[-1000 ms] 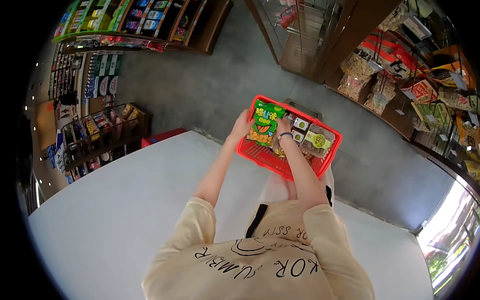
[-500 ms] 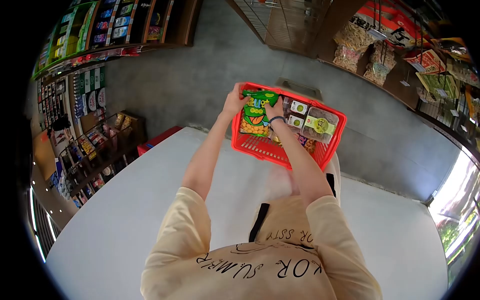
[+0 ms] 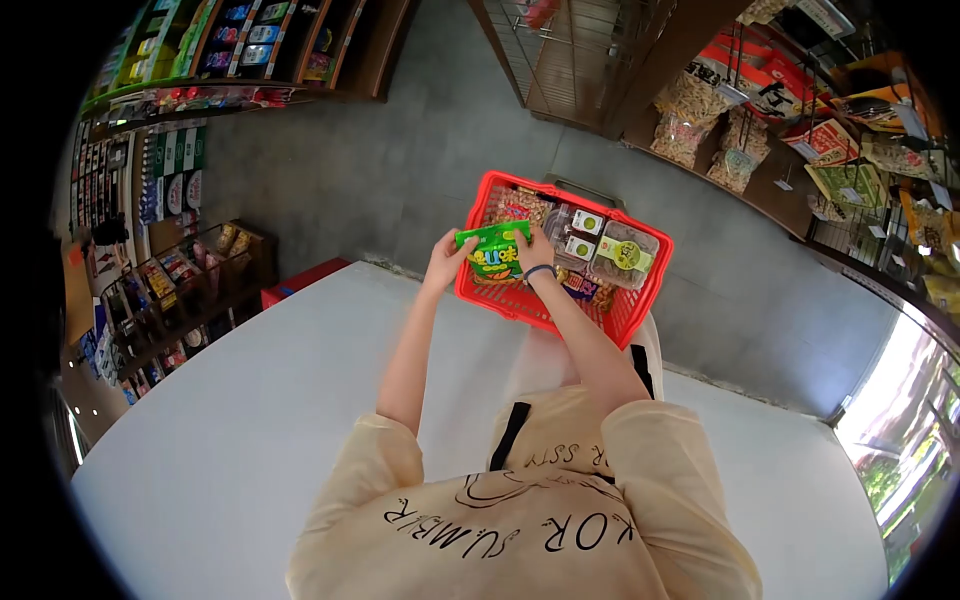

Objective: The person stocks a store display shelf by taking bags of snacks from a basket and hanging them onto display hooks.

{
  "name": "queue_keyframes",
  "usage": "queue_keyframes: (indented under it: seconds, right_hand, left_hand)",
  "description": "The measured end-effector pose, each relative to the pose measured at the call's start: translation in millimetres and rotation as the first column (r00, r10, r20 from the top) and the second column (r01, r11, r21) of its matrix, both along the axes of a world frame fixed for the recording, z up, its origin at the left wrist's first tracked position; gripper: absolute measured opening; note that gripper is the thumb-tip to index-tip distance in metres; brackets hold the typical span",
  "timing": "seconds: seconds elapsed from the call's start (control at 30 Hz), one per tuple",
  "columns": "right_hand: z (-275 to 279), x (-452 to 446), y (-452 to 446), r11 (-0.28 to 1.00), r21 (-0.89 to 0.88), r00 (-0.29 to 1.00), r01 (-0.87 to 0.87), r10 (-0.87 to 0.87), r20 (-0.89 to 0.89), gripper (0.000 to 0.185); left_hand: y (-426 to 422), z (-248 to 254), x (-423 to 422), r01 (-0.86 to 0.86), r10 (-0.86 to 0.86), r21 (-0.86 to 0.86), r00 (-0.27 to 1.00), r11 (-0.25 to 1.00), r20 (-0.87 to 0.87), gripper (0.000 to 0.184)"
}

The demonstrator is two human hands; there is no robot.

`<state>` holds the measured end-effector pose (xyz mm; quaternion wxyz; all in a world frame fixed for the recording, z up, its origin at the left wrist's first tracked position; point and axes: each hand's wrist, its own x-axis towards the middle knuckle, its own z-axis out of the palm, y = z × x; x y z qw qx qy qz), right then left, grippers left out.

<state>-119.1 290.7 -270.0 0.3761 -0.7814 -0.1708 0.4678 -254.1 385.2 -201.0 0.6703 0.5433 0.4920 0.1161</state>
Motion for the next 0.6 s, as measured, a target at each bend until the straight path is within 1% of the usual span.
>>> queue_keyframes:
  seconds: [0.03, 0.07, 0.13, 0.17, 0.2, 0.27, 0.33, 0.37, 0.4, 0.47, 0.5, 0.53, 0.57, 0.6]
  right_hand:
    - [0.6, -5.4, -5.9, 0.996, 0.070, 0.998, 0.053, -0.054, 0.010, 0.034]
    - [-0.2, -7.8, -10.8, 0.996, 0.079, 0.998, 0.051, -0.053, 0.023, 0.034]
    - [14.0, -10.4, -17.5, 0.997, 0.082, 0.997, -0.012, 0.018, -0.078, 0.026]
    - [23.2, -15.7, -26.0, 0.953, 0.235, 0.935, 0.193, -0.107, -0.337, 0.020]
    - [29.8, -20.8, -33.8, 0.950, 0.250, 0.942, 0.188, -0.101, -0.321, 0.020]
    - [41.9, -31.2, -46.3, 0.947, 0.286, 0.974, 0.148, -0.090, -0.207, 0.018]
    - [70.1, -43.4, -56.6, 0.921, 0.354, 0.984, 0.163, -0.128, -0.122, 0.021]
    - [85.7, -47.5, -62.4, 0.925, 0.358, 0.992, 0.124, -0.114, -0.051, 0.023]
    - [103.5, -52.2, -67.4, 0.918, 0.371, 0.990, 0.139, -0.134, -0.039, 0.022]
    - [133.7, -60.1, -77.4, 0.906, 0.375, 0.981, 0.196, -0.178, -0.081, 0.024]
    - [140.5, -62.0, -84.5, 0.919, 0.372, 0.985, 0.131, -0.162, 0.055, 0.024]
    - [149.9, -61.3, -90.4, 0.930, 0.360, 0.970, 0.070, -0.147, 0.191, 0.024]
    - [159.1, -60.1, -96.8, 0.921, 0.386, 0.959, 0.053, -0.155, 0.237, 0.025]
    - [185.8, -55.8, -102.5, 0.928, 0.373, 0.935, 0.007, -0.137, 0.326, 0.021]
  left_hand:
    - [-6.1, 0.2, -8.6, -0.013, 0.013, 0.000, 1.000, 1.000, 0.018, 0.013]
    - [-12.7, -0.3, -16.3, -0.025, 0.025, -0.002, 0.999, 1.000, 0.035, 0.013]
    - [-26.1, 11.6, -26.0, -0.049, 0.048, 0.022, 0.997, 0.999, 0.060, 0.013]
    - [-32.2, 17.9, -31.6, -0.038, 0.036, 0.065, 0.999, 0.997, 0.039, 0.014]
    - [-37.5, 27.1, -35.5, -0.027, 0.026, 0.110, 1.000, 0.994, 0.018, 0.014]
    - [-45.0, 43.7, -46.3, -0.035, 0.029, 0.124, 0.998, 0.992, 0.057, 0.014]
    - [-51.9, 63.8, -54.4, -0.004, -0.003, 0.226, 0.999, 0.974, 0.034, 0.014]
    - [-55.8, 75.1, -57.4, 0.003, -0.007, 0.276, 1.000, 0.961, 0.013, 0.018]
    - [-60.7, 87.4, -59.7, -0.005, -0.005, 0.292, 0.999, 0.957, 0.033, 0.018]
    - [-69.6, 107.6, -64.6, 0.036, -0.042, 0.314, 0.999, 0.949, 0.013, 0.019]
    - [-74.8, 107.5, -69.0, 0.065, -0.059, 0.332, 0.998, 0.941, -0.029, 0.019]
    - [-81.9, 119.2, -67.2, 0.059, -0.061, 0.354, 0.998, 0.933, -0.007, 0.019]
    - [-90.1, 131.2, -64.5, 0.035, -0.046, 0.324, 0.999, 0.945, 0.027, 0.016]
    - [-98.6, 140.8, -60.2, 0.019, -0.038, 0.293, 0.997, 0.956, 0.062, 0.014]
